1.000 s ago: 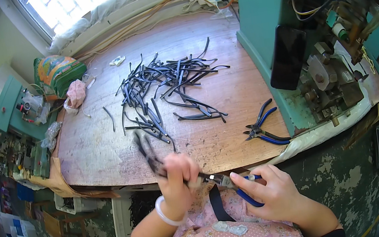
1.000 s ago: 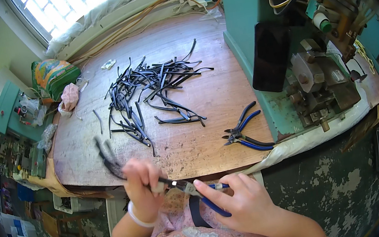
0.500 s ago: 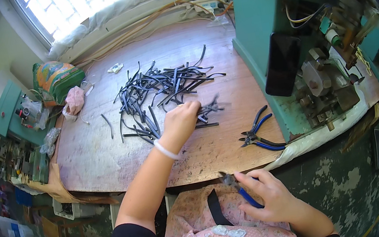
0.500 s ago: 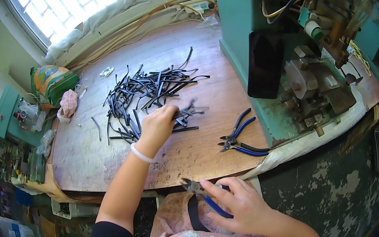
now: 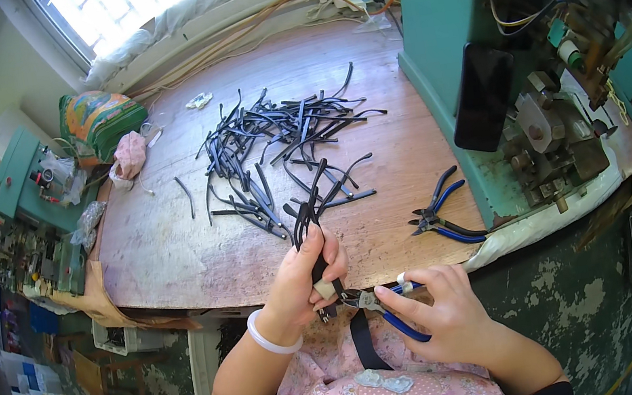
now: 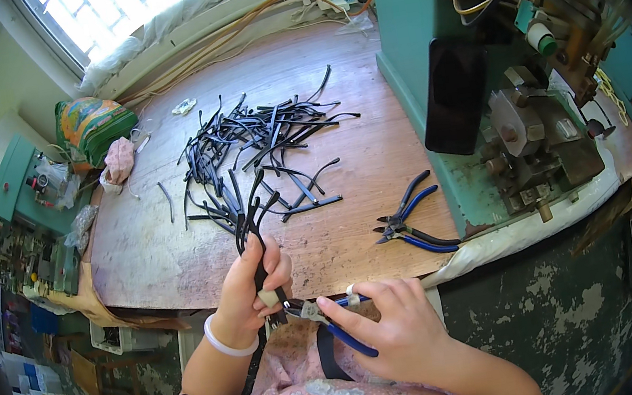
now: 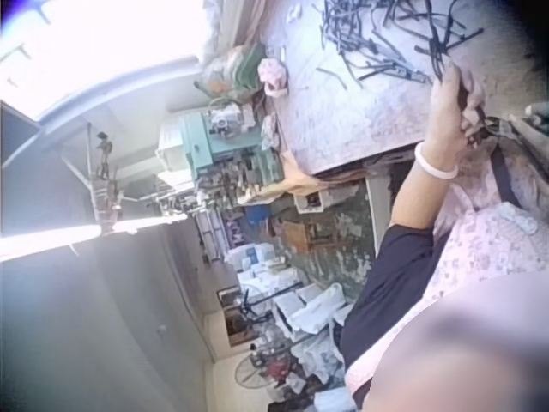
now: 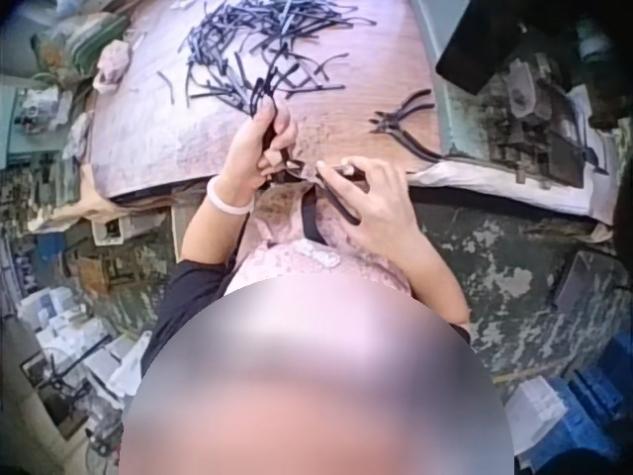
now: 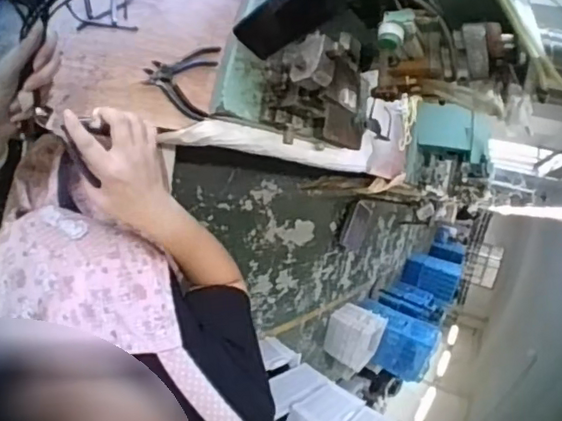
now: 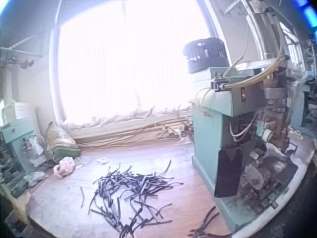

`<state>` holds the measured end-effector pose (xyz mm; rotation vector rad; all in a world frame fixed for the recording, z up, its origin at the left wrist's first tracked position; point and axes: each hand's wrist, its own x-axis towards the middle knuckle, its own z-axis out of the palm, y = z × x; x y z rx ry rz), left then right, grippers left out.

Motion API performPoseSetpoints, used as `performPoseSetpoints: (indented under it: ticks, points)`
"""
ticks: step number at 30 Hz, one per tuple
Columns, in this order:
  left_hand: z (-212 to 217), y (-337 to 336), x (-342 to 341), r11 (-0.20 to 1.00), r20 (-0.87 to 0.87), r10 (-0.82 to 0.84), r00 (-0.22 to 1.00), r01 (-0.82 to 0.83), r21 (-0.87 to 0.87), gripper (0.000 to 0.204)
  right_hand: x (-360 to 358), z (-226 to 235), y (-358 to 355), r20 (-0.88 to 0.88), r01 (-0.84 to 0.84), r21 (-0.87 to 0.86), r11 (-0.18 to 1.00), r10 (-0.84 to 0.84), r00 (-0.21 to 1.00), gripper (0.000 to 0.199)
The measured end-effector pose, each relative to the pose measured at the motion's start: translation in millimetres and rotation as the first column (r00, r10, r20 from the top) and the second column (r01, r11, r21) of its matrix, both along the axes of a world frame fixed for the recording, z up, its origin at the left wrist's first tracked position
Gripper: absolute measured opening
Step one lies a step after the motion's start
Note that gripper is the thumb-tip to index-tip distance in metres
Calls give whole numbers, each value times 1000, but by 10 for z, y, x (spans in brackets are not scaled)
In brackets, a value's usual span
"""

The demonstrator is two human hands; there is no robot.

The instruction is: The person repeatedly picks up black cables from a pile on a wooden table and uses pliers to cut off the ends. The cut pieces are dropped back onto the table. The person continues this process throughout the clip.

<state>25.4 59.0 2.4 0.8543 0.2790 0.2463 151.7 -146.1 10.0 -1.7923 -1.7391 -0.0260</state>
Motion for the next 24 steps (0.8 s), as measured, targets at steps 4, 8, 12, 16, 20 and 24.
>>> performPoseSetpoints:
  ticks: [4, 8, 12, 16, 20, 24]
  points:
    - [45, -40, -25, 1000, 16, -9, 1000, 9, 4, 43, -8, 26, -21, -3, -9, -7, 1000, 9, 1000, 61]
    - [-57, -270, -50, 898, 253, 331, 909, -386, 212, 42, 19, -20, -48, -133, -48, -52, 997, 40, 990, 63]
    - [-83, -546, -13, 655, 479, 545, 688, -706, 269, 44, 28, 4, -25, -233, -74, -22, 997, 66, 970, 64]
    - [-160, -613, -14, 410, 575, 530, 623, -782, 469, 47, -26, 63, -10, -303, -85, 8, 996, 83, 949, 63]
    - [-152, -613, 3, 475, 549, 553, 627, -778, 411, 45, -38, 34, -31, -239, -74, -34, 997, 64, 969, 65]
    - [16, -318, -53, 902, 222, 381, 897, -413, 122, 42, 31, -21, -63, -187, -24, -44, 999, 15, 982, 66]
